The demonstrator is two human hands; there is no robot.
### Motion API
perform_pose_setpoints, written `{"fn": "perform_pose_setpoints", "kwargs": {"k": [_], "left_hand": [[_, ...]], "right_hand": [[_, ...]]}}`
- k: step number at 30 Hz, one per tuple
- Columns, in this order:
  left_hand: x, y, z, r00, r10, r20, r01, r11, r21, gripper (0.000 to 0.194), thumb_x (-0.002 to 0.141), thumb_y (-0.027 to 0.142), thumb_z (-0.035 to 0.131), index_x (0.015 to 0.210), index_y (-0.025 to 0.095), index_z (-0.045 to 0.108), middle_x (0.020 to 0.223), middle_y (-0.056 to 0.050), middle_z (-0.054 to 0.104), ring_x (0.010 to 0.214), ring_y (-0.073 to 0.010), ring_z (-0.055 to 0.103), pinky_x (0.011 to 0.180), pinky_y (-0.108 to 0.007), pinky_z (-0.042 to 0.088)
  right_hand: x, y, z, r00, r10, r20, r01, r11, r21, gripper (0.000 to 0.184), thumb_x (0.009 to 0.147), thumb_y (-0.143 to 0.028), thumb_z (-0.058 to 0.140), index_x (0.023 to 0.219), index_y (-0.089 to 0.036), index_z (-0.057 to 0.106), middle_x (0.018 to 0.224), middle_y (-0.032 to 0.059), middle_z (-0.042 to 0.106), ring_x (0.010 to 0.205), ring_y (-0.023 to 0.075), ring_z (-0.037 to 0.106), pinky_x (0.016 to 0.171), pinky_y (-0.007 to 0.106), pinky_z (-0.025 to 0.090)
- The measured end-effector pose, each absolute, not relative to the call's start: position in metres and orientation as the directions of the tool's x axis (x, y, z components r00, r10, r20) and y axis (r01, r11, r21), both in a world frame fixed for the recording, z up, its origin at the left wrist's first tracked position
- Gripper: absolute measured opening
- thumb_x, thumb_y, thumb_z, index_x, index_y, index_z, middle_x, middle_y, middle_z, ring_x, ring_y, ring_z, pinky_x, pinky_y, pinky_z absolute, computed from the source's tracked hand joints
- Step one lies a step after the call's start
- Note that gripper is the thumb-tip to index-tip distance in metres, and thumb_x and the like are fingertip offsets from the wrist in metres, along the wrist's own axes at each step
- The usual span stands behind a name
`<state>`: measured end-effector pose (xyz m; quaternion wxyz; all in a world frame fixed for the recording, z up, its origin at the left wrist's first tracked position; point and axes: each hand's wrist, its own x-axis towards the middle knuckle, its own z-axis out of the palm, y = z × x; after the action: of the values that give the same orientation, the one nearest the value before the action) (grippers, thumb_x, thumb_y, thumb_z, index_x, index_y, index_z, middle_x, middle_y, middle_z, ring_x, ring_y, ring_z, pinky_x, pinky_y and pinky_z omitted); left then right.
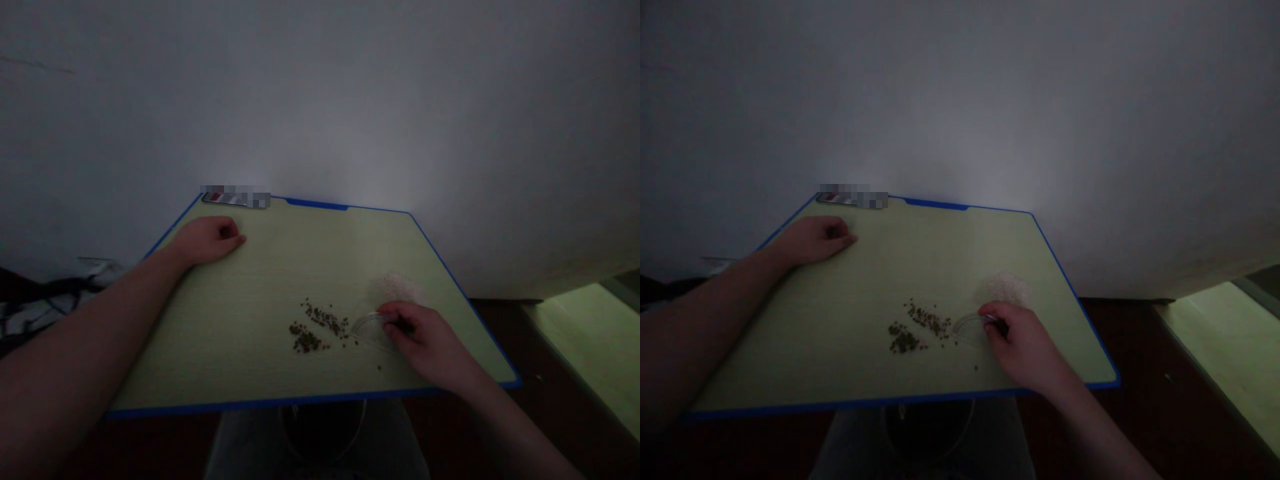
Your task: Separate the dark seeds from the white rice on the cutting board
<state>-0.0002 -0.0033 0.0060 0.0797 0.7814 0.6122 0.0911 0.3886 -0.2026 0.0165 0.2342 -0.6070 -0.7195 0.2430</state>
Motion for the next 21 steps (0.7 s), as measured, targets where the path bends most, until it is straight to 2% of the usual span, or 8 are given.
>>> {"fn": "perform_pose_setpoints", "kwargs": {"k": [5, 14, 21], "left_hand": [[0.0005, -0.0029, 0.0058, 0.224, 0.974, 0.043, 0.944, -0.227, 0.24, 0.04, 0.081, 0.058, 0.048, 0.083, 0.019, 0.058, 0.076, -0.004, 0.062, 0.069, -0.0186, 0.053, 0.062, -0.03, 0.035], [-0.0005, -0.0011, 0.0041, 0.227, 0.973, 0.045, 0.943, -0.231, 0.239, 0.041, 0.078, 0.06, 0.046, 0.082, 0.021, 0.059, 0.077, -0.006, 0.064, 0.071, -0.0211, 0.057, 0.063, -0.032, 0.037], [-0.0009, 0.0004, 0.0019, 0.217, 0.975, 0.047, 0.949, -0.222, 0.222, 0.043, 0.076, 0.061, 0.046, 0.085, 0.022, 0.062, 0.08, -0.007, 0.067, 0.075, -0.0241, 0.06, 0.064, -0.033, 0.038]], "right_hand": [[0.3836, -0.1998, 0.0152, -0.163, 0.985, 0.046, 0.762, 0.156, -0.629, 0.023, 0.086, -0.02, 0.05, 0.1, -0.02, 0.068, 0.086, 0.0057, 0.073, 0.074, 0.0195, 0.068, 0.067, 0.033, 0.054], [0.3795, -0.2002, 0.0211, -0.193, 0.981, 0.03, 0.776, 0.172, -0.607, 0.023, 0.083, -0.017, 0.051, 0.097, -0.019, 0.069, 0.079, 0.0044, 0.072, 0.068, 0.0188, 0.066, 0.06, 0.03, 0.051], [0.3786, -0.202, 0.0203, -0.199, 0.979, 0.046, 0.773, 0.186, -0.606, 0.023, 0.084, -0.017, 0.05, 0.096, -0.019, 0.069, 0.083, 0.0054, 0.073, 0.073, 0.0192, 0.067, 0.065, 0.032, 0.052]]}}
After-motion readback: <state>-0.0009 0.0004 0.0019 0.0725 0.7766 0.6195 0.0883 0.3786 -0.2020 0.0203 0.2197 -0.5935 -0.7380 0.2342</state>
